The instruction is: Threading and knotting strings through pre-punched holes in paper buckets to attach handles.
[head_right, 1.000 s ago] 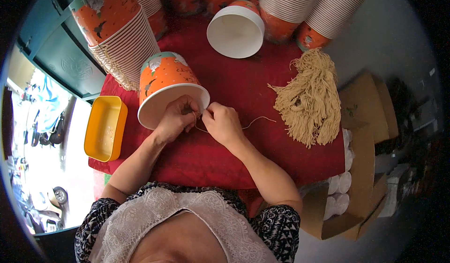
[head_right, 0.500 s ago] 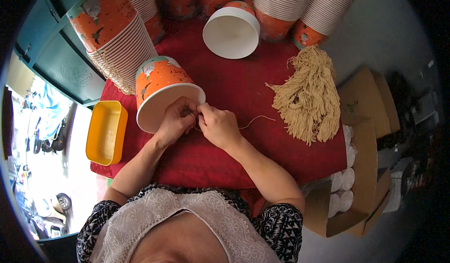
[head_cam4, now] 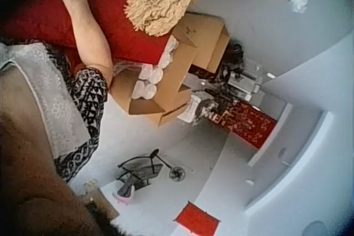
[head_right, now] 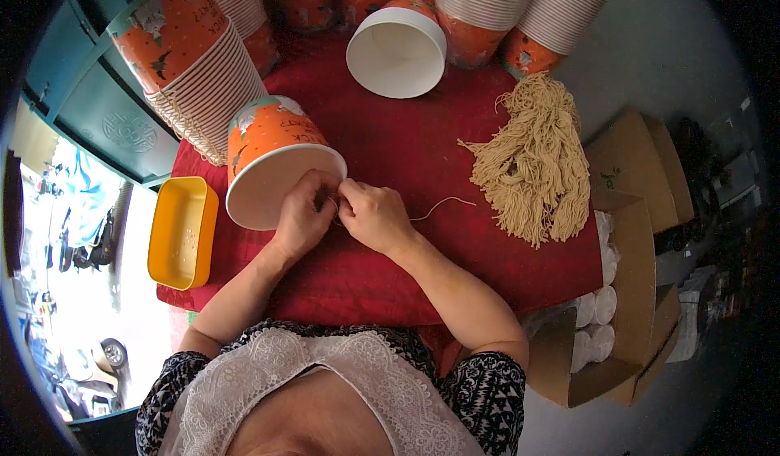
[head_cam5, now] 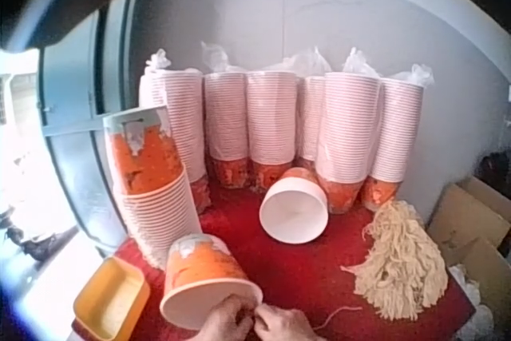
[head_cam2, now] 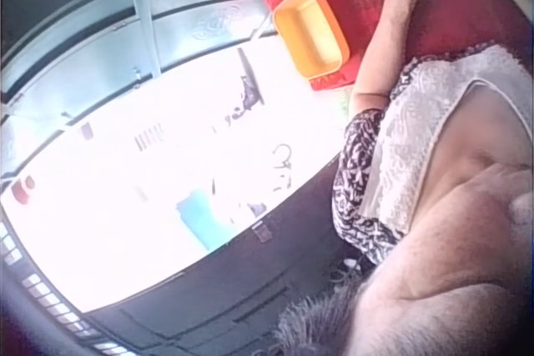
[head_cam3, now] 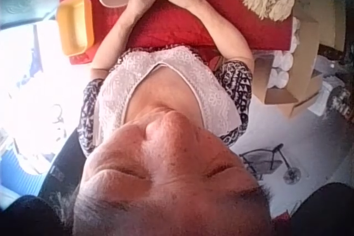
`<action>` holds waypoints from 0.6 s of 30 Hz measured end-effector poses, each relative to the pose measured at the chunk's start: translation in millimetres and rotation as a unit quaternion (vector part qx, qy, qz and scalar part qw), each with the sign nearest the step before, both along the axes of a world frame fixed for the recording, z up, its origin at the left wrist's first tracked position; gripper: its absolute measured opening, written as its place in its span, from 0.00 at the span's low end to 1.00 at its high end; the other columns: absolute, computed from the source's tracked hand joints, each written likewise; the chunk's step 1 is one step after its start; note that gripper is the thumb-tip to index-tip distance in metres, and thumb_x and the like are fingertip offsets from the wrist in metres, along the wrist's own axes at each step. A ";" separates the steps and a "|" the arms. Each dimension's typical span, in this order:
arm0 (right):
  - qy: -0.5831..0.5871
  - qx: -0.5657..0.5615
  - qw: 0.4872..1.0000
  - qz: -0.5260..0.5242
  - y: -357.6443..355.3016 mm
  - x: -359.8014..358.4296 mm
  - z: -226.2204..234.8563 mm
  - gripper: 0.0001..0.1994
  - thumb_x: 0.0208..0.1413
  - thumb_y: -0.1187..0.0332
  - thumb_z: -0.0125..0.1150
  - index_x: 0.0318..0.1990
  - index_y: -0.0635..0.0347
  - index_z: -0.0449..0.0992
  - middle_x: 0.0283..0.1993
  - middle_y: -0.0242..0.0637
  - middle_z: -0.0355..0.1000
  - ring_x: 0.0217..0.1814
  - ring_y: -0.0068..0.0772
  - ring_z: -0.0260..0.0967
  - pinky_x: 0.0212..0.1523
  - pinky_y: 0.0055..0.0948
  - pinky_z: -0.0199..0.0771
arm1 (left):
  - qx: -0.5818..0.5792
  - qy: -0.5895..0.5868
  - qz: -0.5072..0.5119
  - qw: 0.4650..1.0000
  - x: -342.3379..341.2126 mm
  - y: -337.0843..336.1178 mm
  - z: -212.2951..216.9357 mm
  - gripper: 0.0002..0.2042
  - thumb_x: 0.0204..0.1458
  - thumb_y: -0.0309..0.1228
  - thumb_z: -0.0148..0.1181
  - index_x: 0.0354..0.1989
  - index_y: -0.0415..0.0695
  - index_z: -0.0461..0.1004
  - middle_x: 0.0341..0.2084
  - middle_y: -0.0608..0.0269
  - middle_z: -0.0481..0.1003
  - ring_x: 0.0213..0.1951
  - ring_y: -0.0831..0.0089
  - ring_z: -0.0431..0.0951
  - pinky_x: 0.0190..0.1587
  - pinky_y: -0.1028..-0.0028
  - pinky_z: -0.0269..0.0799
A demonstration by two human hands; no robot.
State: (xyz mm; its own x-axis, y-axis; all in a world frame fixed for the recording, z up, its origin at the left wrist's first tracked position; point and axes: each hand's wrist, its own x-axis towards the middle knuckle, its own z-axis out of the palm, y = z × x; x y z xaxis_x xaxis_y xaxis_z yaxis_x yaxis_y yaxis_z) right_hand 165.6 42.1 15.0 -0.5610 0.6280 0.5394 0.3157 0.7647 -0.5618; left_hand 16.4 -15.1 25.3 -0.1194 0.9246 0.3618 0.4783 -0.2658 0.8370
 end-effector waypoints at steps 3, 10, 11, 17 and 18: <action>0.014 0.011 1.000 0.009 2.8 0.6 -1.2 0.05 0.48 0.75 0.58 0.32 0.62 0.70 0.26 0.45 0.73 0.26 0.49 0.74 0.25 0.44 0.74 | 0.061 0.095 0.019 0.993 0.4 2.5 0.3 0.10 0.45 0.16 0.56 0.37 0.38 0.71 0.33 0.51 0.73 0.34 0.55 0.75 0.36 0.63 0.72; -0.001 0.005 1.000 0.015 2.5 2.2 -2.0 0.05 0.48 0.75 0.59 0.32 0.62 0.70 0.25 0.45 0.73 0.26 0.50 0.74 0.26 0.44 0.74 | 0.102 0.176 0.053 0.978 -3.0 3.3 -6.9 0.09 0.45 0.18 0.58 0.36 0.38 0.70 0.33 0.48 0.72 0.36 0.48 0.74 0.36 0.56 0.71; -0.009 0.005 1.000 0.017 2.3 2.0 -2.0 0.05 0.48 0.75 0.59 0.32 0.62 0.70 0.25 0.45 0.74 0.26 0.50 0.74 0.26 0.44 0.75 | 0.087 0.174 0.054 0.979 -3.8 2.5 -8.0 0.09 0.45 0.18 0.58 0.35 0.38 0.70 0.33 0.48 0.72 0.36 0.48 0.74 0.37 0.55 0.71; 0.057 -0.032 0.998 0.001 -3.5 0.8 9.2 0.07 0.53 0.78 0.56 0.40 0.65 0.73 0.28 0.48 0.74 0.28 0.48 0.76 0.26 0.40 0.74 | 0.055 0.126 0.045 0.989 -7.5 -1.6 -5.6 0.08 0.47 0.18 0.58 0.35 0.38 0.70 0.32 0.50 0.76 0.36 0.52 0.77 0.38 0.61 0.73; 0.057 -0.032 0.998 -0.001 -3.1 0.6 7.6 0.07 0.53 0.78 0.56 0.40 0.65 0.73 0.28 0.48 0.74 0.28 0.48 0.76 0.26 0.40 0.74 | 0.055 0.126 0.044 0.990 -8.0 -2.1 -4.1 0.08 0.47 0.18 0.58 0.35 0.38 0.70 0.32 0.50 0.76 0.36 0.52 0.77 0.38 0.61 0.73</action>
State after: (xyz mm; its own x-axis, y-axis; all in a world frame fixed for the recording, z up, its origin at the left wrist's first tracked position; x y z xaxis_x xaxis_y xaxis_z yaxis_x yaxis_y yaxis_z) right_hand 166.2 39.0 22.6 -0.4975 0.6638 0.5584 0.2478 0.7257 -0.6418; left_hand 8.5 -17.2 21.2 -0.0901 0.8682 0.4879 0.6938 -0.2967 0.6562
